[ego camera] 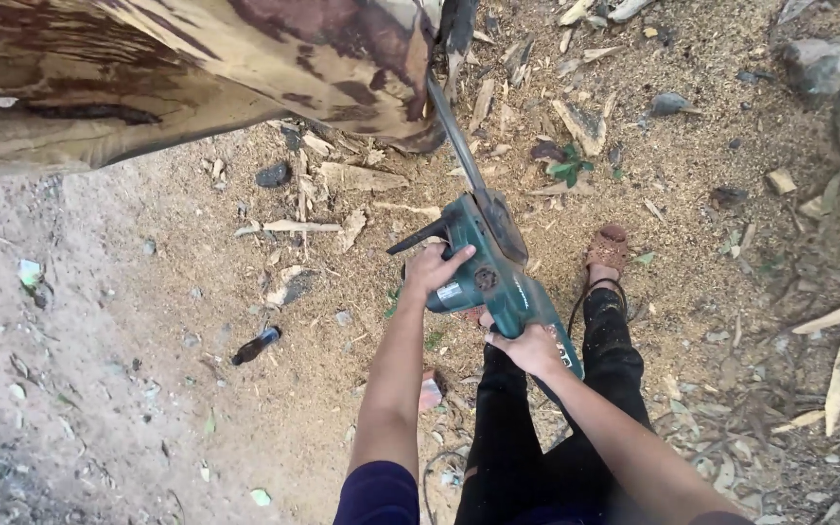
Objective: Sawing through a large wooden log using a handheld electric chainsaw.
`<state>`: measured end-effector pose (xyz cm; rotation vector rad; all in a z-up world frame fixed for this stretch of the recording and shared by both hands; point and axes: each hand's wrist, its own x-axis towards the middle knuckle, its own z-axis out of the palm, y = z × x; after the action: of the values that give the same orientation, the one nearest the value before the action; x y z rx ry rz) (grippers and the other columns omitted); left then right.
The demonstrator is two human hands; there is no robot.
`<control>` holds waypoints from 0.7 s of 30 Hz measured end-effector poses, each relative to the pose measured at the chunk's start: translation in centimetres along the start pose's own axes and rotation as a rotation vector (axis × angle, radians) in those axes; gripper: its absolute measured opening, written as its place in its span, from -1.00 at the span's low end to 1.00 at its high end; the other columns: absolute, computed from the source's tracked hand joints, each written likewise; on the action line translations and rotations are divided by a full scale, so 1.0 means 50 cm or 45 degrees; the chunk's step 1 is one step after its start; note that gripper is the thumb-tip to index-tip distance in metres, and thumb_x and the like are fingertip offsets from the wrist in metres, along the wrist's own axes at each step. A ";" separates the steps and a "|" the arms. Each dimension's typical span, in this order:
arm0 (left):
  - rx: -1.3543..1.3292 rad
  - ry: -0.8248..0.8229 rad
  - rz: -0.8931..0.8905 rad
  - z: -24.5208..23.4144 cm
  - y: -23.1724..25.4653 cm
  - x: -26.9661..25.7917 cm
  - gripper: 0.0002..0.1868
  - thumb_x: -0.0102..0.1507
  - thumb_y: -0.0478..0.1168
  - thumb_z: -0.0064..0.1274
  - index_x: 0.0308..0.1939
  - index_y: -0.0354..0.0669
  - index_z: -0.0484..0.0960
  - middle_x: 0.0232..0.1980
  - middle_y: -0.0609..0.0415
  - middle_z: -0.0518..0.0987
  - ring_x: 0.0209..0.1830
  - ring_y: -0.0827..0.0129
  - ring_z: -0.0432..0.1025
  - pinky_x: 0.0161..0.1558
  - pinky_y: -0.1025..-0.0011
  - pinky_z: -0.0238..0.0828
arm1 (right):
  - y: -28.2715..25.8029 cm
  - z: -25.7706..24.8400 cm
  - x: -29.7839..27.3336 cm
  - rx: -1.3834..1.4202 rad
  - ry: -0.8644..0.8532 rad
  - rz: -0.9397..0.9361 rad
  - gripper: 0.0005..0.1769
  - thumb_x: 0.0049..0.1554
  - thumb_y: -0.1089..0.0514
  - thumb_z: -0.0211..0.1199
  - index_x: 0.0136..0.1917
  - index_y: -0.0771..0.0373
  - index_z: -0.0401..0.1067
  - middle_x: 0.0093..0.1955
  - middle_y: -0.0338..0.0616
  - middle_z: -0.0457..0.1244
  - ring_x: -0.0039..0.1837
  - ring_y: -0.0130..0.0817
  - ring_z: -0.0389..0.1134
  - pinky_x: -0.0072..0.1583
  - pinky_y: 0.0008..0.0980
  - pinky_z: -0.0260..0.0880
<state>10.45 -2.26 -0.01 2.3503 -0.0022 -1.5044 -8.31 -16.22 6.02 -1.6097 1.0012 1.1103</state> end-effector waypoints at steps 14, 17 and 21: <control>-0.153 0.060 0.085 -0.075 -0.023 0.001 -0.11 0.07 0.62 -0.03 -0.09 -0.11 0.73 0.05 -0.16 0.67 0.31 -0.05 0.43 0.33 0.07 0.34 | -0.015 0.041 -0.049 0.079 0.089 -0.060 -0.11 -0.08 -0.44 0.36 0.26 0.26 0.42 0.24 0.26 0.34 0.38 0.13 0.34 0.32 -0.02 0.39; -0.076 0.038 0.100 -0.044 0.028 -0.036 -0.12 0.03 0.61 0.00 -0.07 -0.10 0.74 0.03 -0.12 0.69 0.29 0.00 0.46 0.31 0.11 0.37 | 0.044 0.030 -0.046 0.062 0.141 -0.066 -0.14 -0.08 -0.43 0.40 0.24 0.22 0.43 0.26 0.28 0.30 0.37 0.17 0.34 0.31 -0.01 0.40; 0.082 -0.022 0.178 0.042 0.070 -0.060 -0.32 0.03 0.41 0.13 -0.09 -0.03 0.74 0.01 -0.04 0.71 0.23 0.07 0.51 0.25 0.14 0.41 | 0.100 -0.035 -0.109 -0.142 0.248 -0.082 -0.27 -0.13 -0.41 0.46 0.08 0.17 0.51 0.07 0.18 0.35 0.27 0.11 0.42 0.26 -0.01 0.44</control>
<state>7.94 -5.58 2.83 2.3338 -0.2174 -1.4774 -14.06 -18.53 10.42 -1.8548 1.0196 0.9953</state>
